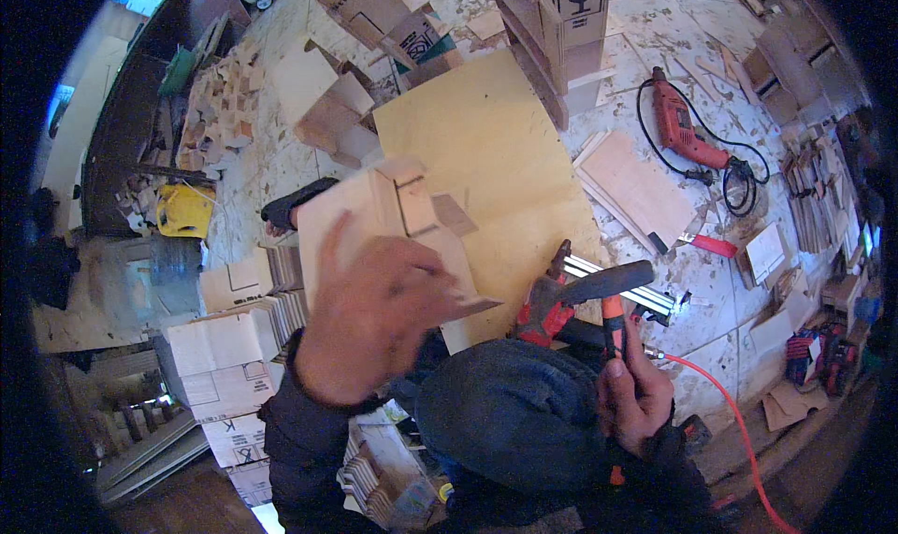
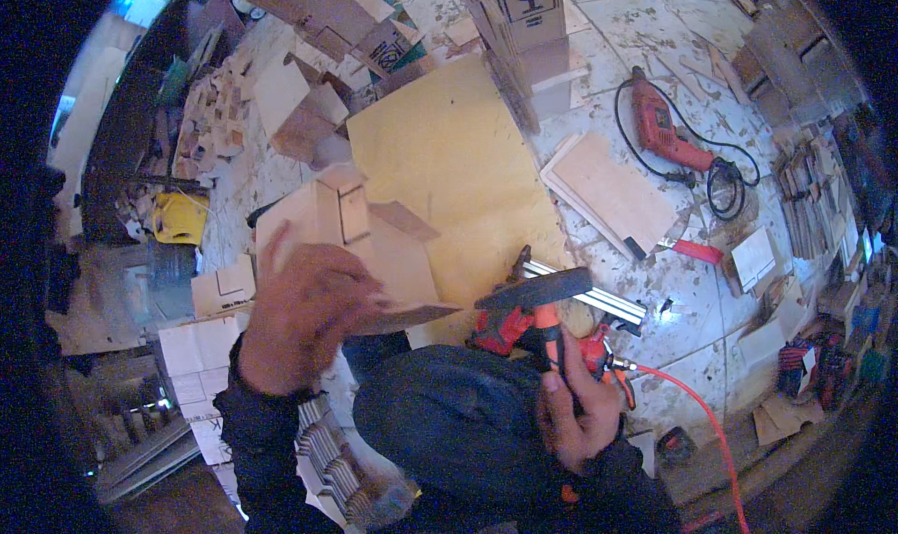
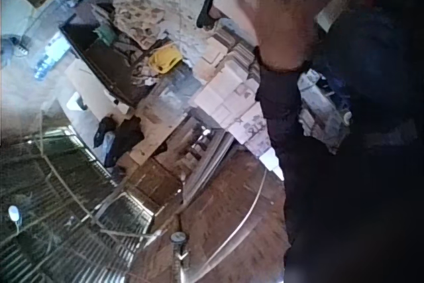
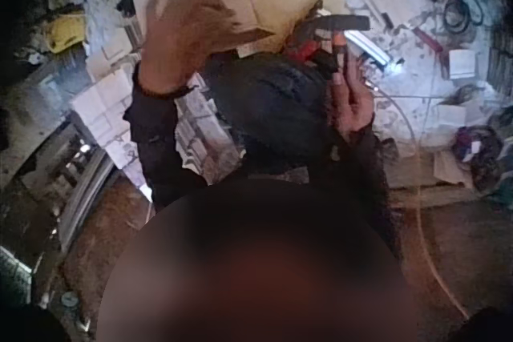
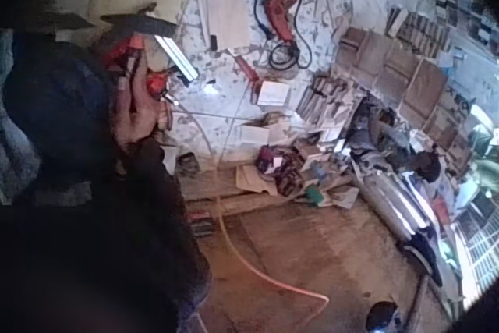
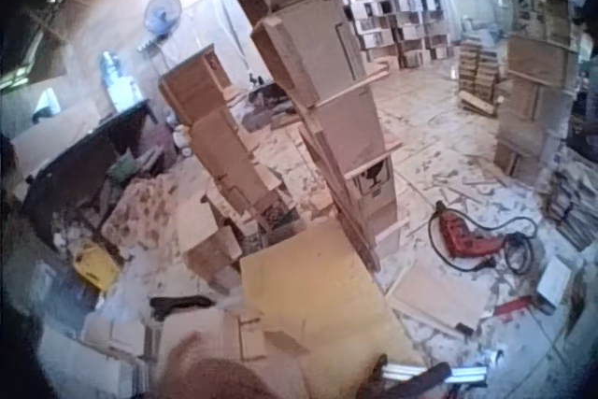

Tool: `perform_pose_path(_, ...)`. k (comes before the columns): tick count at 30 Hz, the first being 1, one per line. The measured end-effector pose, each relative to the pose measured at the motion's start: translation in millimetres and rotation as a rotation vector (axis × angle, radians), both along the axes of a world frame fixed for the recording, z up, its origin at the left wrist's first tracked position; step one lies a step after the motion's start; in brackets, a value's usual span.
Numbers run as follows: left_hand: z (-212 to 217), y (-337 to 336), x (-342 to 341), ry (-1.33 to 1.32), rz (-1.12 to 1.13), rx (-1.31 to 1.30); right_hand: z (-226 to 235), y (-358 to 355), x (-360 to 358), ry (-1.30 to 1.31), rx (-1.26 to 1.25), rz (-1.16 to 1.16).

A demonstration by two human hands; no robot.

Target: The person assembles a small wooden box by attaching side panels to a base using a pneumatic nail gun. They align each panel, drive nails along the edges, and occasionally use a hammer to adjust the fit. The assembled box is placed on the floor.

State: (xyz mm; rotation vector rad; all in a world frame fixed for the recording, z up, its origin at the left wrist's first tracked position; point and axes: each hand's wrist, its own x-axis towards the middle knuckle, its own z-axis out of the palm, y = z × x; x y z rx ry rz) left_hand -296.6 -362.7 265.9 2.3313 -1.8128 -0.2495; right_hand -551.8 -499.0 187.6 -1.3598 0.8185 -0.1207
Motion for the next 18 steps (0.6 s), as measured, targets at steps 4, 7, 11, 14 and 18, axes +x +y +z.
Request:
perform_pose_path(4, -9.7, 15.3, 17.1, -0.069, 0.212, -0.223, -0.7, 1.1, 12.7, -0.09, -0.248, 0.154)
perform_pose_path(7, -16.9, 31.2, 16.0, -0.155, 0.301, -0.367, 1.8, 4.9, 26.7, -0.21, -0.236, 0.127)
perform_pose_path(11, -20.8, 59.7, 11.2, -0.287, 0.385, -0.514, 6.6, 3.6, 42.5, -0.239, -0.296, 0.203)
perform_pose_path(14, -32.6, 73.7, 11.5, -0.12, 0.653, -0.85, 6.9, 5.8, 53.9, -0.291, -0.357, 0.208)
perform_pose_path(18, -85.1, 68.9, -2.6, 0.161, 0.697, -0.963, 8.9, 7.3, 61.9, -0.289, -0.423, 0.222)
